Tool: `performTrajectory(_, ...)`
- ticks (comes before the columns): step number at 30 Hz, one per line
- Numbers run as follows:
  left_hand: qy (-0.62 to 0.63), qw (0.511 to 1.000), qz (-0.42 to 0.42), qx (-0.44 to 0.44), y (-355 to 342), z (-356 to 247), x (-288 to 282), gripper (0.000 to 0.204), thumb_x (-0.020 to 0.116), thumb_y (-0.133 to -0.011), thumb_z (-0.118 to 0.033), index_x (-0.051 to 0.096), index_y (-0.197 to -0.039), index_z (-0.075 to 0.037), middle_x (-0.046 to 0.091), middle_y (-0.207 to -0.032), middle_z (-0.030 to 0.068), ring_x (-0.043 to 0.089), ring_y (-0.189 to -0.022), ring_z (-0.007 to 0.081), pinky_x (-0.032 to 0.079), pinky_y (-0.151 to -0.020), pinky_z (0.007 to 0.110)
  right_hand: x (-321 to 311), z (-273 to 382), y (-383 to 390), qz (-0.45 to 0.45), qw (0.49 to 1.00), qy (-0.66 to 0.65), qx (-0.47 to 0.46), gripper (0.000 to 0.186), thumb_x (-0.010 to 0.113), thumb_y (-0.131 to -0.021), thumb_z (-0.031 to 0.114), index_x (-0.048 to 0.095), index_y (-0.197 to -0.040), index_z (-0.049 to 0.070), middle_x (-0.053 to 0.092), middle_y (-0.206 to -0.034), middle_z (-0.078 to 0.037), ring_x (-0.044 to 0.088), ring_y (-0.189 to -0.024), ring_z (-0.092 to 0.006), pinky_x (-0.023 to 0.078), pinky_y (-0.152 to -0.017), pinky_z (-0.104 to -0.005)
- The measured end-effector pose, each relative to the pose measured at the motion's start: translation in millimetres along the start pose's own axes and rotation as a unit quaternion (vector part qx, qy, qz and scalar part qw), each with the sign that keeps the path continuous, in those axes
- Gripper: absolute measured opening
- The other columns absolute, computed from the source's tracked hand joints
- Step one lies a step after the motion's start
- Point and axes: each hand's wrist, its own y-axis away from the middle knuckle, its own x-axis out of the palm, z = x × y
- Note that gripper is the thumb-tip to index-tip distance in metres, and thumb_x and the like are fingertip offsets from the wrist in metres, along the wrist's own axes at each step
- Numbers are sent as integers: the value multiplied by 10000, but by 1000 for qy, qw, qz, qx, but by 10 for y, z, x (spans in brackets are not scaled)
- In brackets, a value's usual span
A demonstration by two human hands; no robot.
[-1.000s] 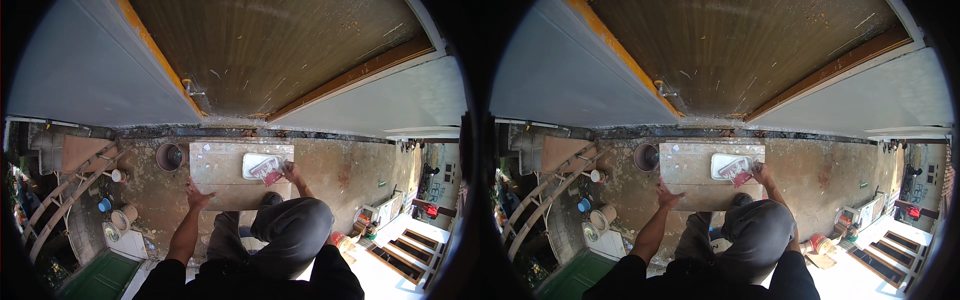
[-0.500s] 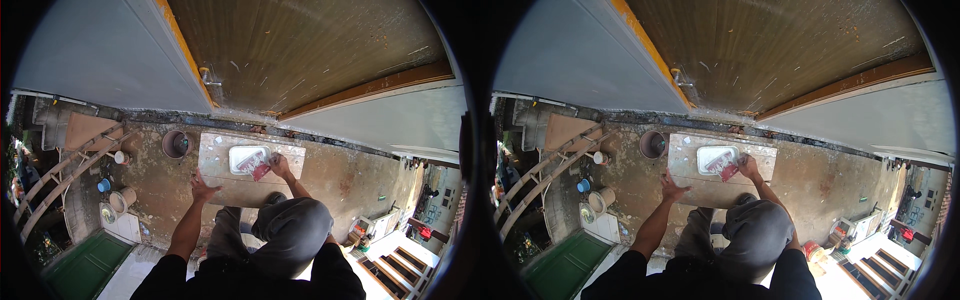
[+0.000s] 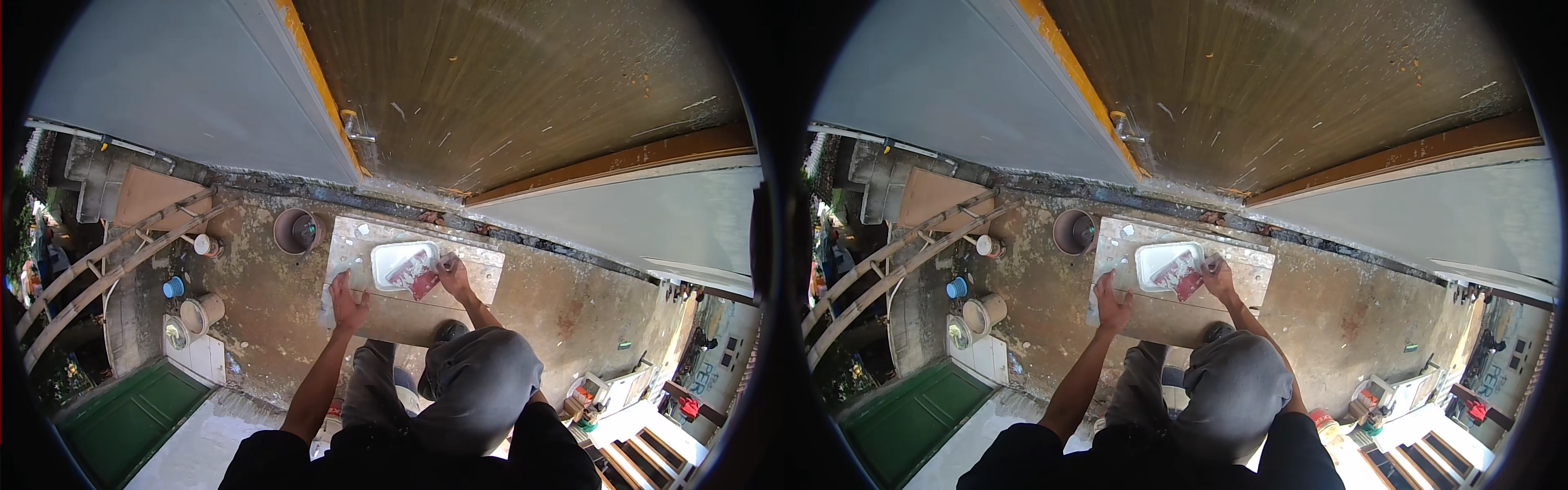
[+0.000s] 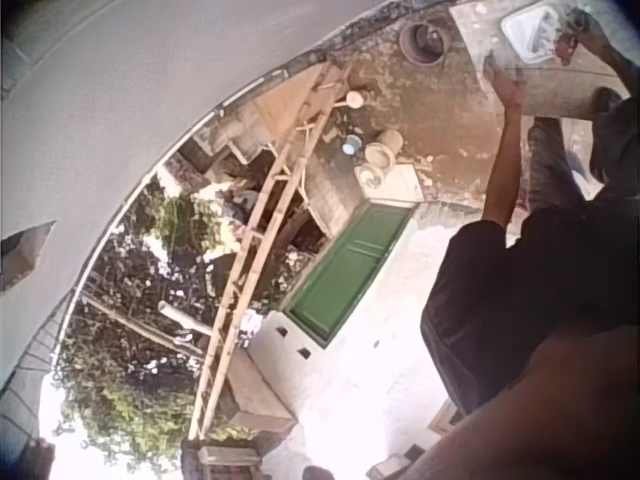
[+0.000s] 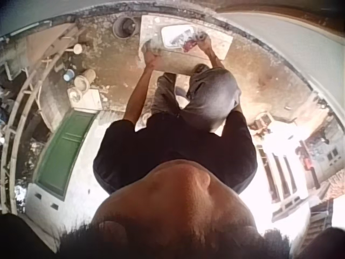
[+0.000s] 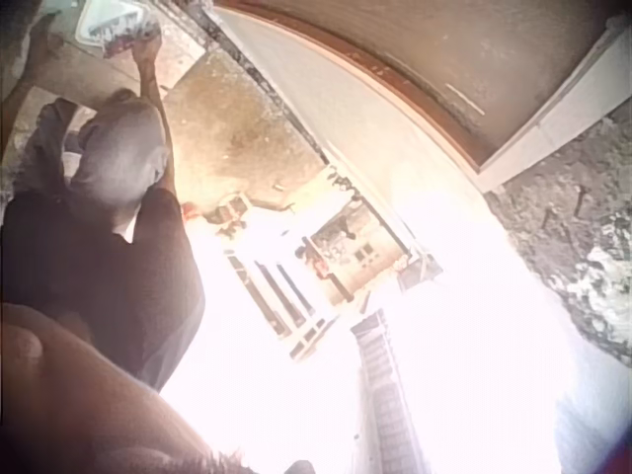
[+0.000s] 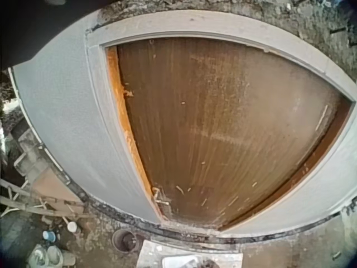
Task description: The person applies wall filler to a damaged section of an exterior wall using a putty knife, scooping the filler from a tray and spreading it onto the wall.
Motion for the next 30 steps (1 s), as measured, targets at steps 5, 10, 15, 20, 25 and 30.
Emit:
performTrajectory(5, 310, 927, 45, -205, -188, 87, 366, 418, 651, -863, -189, 536, -1225, -13, 556, -1114, 182, 544, -1034, 303, 426, -908, 383, 290, 156, 89, -2, 999, -37, -36, 132, 575, -937, 121, 509, -849, 48, 525, -752, -19, 519, -722, -99, 434, -663, -258)
performTrajectory(10, 313, 924, 9, -220, -180, -136, 477, 342, 635, -882, -177, 567, -1165, 3, 567, -1055, 143, 575, -942, 253, 458, -837, 370, 194, -110, 173, 22, 995, -92, -8, 110, 569, -953, 129, 495, -898, 69, 515, -791, 1, 497, -741, -82, 426, -668, -254)
performTrajectory(15, 330, 920, -4, -212, -119, -190, 432, 337, 624, -879, -131, 557, -1187, -10, 565, -1057, 136, 568, -950, 228, 457, -839, 352, 170, 19, 203, 53, 987, -136, 61, 107, 505, -988, 152, 503, -1028, 53, 536, -877, -24, 510, -833, -100, 444, -753, -265)
performTrajectory(20, 338, 923, -14, -186, -34, -133, 457, 352, 609, -867, -86, 545, -1205, -16, 558, -1065, 135, 558, -962, 225, 455, -843, 349, 246, 241, 207, 38, 981, -186, 38, 313, 419, -1011, 195, 484, -1243, -3, 579, -1110, -127, 545, -1025, -177, 446, -880, -292)
performTrajectory(25, 361, 913, -5, -189, -6, -332, 419, 350, 593, -865, -62, 544, -1208, -20, 556, -1063, 123, 553, -949, 220, 455, -841, 344, 84, 75, 110, 66, 988, -118, 70, 438, 348, -1035, 293, 450, -1315, -27, 564, -1192, -152, 505, -1122, -207, 381, -991, -318)
performTrajectory(30, 355, 925, 11, -134, 40, -313, 263, 334, 558, -889, -49, 533, -1221, -22, 551, -1085, 102, 555, -952, 187, 476, -821, 326, 27, 584, 266, 28, 987, -136, 80, 473, 346, -1036, 333, 448, -1305, -41, 566, -1188, -137, 502, -1085, -192, 392, -966, -302)
